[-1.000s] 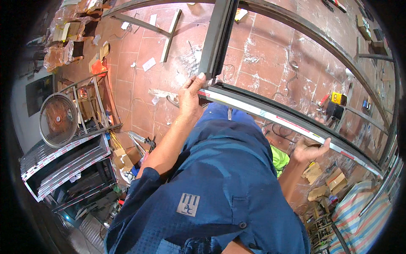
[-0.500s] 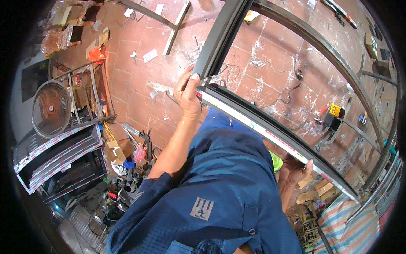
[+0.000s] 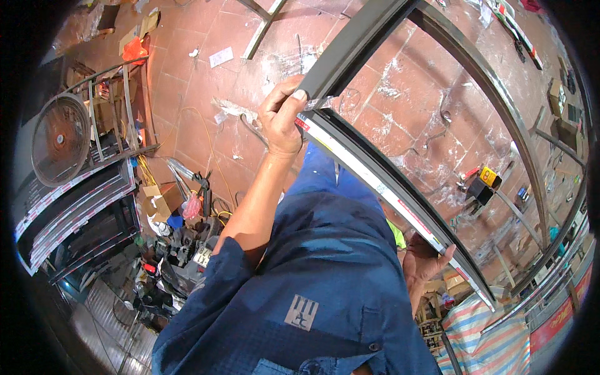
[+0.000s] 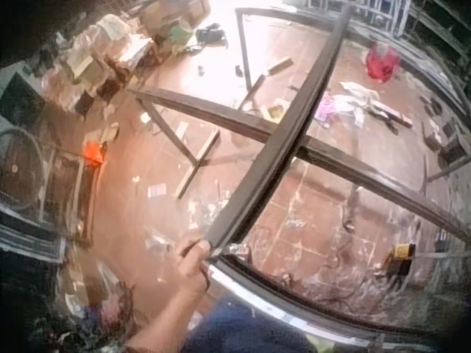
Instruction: The person handles long metal frame profiles, aligning and joining them by hand on a workbench. The person repeatedly positions, rotates, and fits the profiles together, occasionally using a cloth to wipe surfaces. The person works in a cluttered workshop with tools and materials visible on the floor.
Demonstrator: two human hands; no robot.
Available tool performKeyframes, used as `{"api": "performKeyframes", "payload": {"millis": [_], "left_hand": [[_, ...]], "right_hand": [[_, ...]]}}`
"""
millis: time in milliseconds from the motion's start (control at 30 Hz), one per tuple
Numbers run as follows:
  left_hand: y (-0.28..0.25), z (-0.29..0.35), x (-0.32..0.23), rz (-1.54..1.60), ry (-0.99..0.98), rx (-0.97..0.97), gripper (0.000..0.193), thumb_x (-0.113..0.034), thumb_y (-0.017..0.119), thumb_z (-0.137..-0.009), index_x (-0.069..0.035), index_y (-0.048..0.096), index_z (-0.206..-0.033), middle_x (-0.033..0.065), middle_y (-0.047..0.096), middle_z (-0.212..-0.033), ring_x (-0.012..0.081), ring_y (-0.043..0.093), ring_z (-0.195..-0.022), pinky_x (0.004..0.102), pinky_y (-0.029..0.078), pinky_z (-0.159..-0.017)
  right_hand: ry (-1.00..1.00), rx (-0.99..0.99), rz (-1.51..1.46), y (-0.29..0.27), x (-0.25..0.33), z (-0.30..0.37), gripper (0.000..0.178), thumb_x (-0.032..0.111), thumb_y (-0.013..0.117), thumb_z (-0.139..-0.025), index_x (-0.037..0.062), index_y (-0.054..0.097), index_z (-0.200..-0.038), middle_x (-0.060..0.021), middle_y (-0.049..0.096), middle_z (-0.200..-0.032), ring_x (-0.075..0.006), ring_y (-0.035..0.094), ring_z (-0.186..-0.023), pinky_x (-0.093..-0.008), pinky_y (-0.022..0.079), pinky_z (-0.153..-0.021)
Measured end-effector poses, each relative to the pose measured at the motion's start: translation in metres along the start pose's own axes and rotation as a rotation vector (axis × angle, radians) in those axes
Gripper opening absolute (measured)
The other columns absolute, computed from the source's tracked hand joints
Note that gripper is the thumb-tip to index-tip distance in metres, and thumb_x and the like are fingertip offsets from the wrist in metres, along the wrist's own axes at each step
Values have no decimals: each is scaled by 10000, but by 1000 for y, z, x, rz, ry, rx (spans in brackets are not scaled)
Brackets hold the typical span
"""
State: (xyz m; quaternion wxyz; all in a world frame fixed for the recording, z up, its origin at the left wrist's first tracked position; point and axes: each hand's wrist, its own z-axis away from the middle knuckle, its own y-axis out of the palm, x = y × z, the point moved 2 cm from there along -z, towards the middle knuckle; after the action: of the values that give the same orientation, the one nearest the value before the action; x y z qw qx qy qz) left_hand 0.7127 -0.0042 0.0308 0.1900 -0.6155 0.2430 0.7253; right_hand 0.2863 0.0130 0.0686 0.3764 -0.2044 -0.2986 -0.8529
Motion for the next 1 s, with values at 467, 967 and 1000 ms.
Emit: {"api": "performKeyframes", "payload": {"millis": [467,967,1000], "left_hand": [[-8,-50,-1,-36,26,35,331,-177,622,-917,79,759,-1076,155,749,-1144,209,667,-1056,346,494,-984],[-22,-65,-3,-68,67,142,465,-329,565,-1032,84,743,-1153,218,724,-1269,302,648,-1230,427,438,-1120],[-25,-65,2,-79,96,152,482,-340,541,-1056,85,736,-1169,221,722,-1276,309,646,-1240,434,438,-1125]], "right_hand": [[-38,-36,-30,39,-23,-9,525,493,733,-947,91,713,-1285,-86,777,-1233,-256,754,-1084,-410,597,-1004],[-71,-29,14,41,-42,-8,547,434,692,-898,116,685,-1343,-111,731,-1330,-309,704,-1202,-478,573,-1025],[-62,-5,17,39,-41,-9,556,442,690,-897,115,684,-1347,-114,728,-1335,-311,702,-1205,-478,571,-1026]]}}
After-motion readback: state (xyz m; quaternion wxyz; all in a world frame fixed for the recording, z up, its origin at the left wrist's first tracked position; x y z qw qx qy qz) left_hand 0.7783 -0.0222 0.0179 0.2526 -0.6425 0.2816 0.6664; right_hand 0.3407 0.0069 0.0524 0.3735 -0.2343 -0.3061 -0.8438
